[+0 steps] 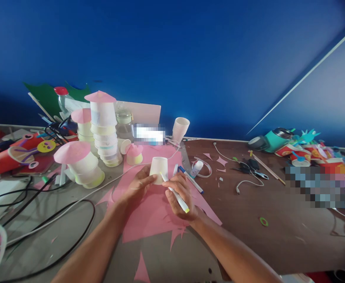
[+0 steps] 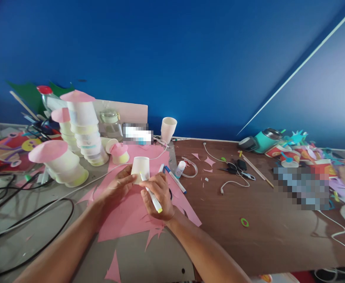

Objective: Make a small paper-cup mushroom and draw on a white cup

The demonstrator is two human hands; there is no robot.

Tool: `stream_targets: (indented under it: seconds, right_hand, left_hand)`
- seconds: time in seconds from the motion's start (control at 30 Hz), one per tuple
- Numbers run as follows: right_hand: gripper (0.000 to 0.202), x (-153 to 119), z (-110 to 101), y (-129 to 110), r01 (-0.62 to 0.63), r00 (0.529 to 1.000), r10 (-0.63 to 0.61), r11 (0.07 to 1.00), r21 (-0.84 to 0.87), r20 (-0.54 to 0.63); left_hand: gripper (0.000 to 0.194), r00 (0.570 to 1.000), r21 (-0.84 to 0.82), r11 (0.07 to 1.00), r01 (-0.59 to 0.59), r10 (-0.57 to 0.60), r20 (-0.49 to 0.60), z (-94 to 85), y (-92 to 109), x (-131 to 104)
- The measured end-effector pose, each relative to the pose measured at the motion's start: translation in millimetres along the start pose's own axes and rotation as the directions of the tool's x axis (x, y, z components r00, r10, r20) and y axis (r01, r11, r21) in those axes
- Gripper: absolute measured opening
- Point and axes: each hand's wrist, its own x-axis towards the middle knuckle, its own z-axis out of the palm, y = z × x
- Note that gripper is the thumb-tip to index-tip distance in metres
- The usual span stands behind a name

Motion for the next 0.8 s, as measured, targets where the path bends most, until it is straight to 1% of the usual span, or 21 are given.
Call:
stream_targets:
  seconds: [0.1,0.33,0.4,0.5,0.63,0.7,0.73,0.77,0.8]
  right_hand:
    - [0.020,0.3,0.2,0.0,-0.004,1.000,0.005,1.000,-0.011,0.006]
    - [0.020,0.1,-1.6,-0.4,0.009,0.999,-0.008,1.000,-0.018,0.034]
    - [0.021,-1.7,-2.1,-0.9,-0.003,1.000,0.003,1.000,-0.009,0.005]
    - [0.023,-5.5,-1.5,-1.5,-0.074,0.994,0.073,0.997,-0.009,-0.078]
    - [0.027,-9.8,4.3,1.5,-0.209,0.965,0.209,0.978,0.013,-0.158]
    - [0.029,-10.9,8.1,4.1,-0.266,0.949,0.270,0.963,0.049,-0.164]
    - [0.030,-11.2,9.7,5.2,-0.288,0.942,0.295,0.955,0.068,-0.157]
    - [0.032,-11.6,11.0,6.0,-0.301,0.939,0.311,0.950,0.085,-0.146]
    - [0.034,-12.0,11.9,6.5,-0.308,0.939,0.319,0.946,0.099,-0.127]
  left_hand:
    - [0.044,1.000,0.003,1.000,0.005,-0.005,0.001,-0.7,-1.1,0.6]
    - [0.044,1.000,-0.047,0.999,0.017,-0.017,-0.010,-0.4,-1.0,0.1]
    - [0.043,1.000,-0.069,0.997,0.015,-0.016,-0.016,1.8,1.0,-0.6]
    - [0.042,0.999,-0.112,0.993,0.023,-0.027,-0.034,5.2,3.3,-1.2]
    - [0.037,0.996,-0.144,0.990,0.007,-0.020,-0.091,6.6,2.5,0.6]
    - [0.034,0.995,-0.119,0.993,-0.001,-0.010,-0.096,5.4,1.5,2.2]
    - [0.032,0.995,-0.080,0.997,-0.004,-0.004,-0.099,4.3,1.3,2.9]
    - [0.029,0.992,-0.019,1.000,-0.018,0.015,-0.122,2.9,1.3,3.5]
    - [0.025,0.981,0.098,0.994,-0.051,0.068,-0.180,1.1,1.5,3.8]
